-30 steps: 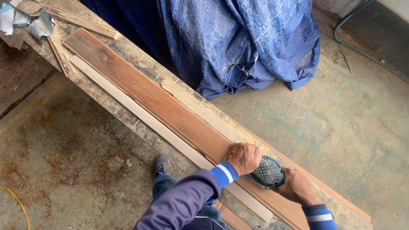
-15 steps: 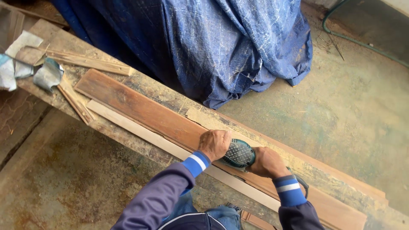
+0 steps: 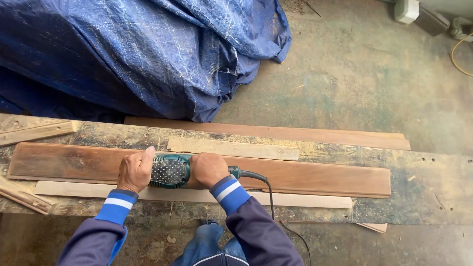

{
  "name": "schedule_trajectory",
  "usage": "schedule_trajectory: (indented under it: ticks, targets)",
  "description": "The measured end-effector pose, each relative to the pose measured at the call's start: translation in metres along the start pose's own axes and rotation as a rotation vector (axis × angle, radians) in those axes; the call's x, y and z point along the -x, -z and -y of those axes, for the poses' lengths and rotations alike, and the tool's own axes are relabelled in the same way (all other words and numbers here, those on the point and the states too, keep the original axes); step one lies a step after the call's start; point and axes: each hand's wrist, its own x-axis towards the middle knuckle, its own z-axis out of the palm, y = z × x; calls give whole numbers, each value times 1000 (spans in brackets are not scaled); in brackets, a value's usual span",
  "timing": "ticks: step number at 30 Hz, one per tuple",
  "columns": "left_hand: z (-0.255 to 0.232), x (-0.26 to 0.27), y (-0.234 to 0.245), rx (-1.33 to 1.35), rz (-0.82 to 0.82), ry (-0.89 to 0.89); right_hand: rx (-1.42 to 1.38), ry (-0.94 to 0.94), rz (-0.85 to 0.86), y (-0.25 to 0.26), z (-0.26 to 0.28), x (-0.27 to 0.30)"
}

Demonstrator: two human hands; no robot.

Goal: Sanding a long wooden plank using an electric orbital sander.

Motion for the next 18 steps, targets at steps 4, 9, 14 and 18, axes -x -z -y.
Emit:
schedule_trajectory:
  ticks: [4,9,14,18]
  targets:
    - [4,0,-18,33,-35,-31,-27,12,-37,8,-9,9]
    - [-3,7,-87,10,67,128,38,-33,87,4,-72,26]
    - [-91,13,-149,60,-5,7,46,-53,164,37,-137,75]
    - [-145,20,-211,82,92,25,40,-126,152,53,-194,117]
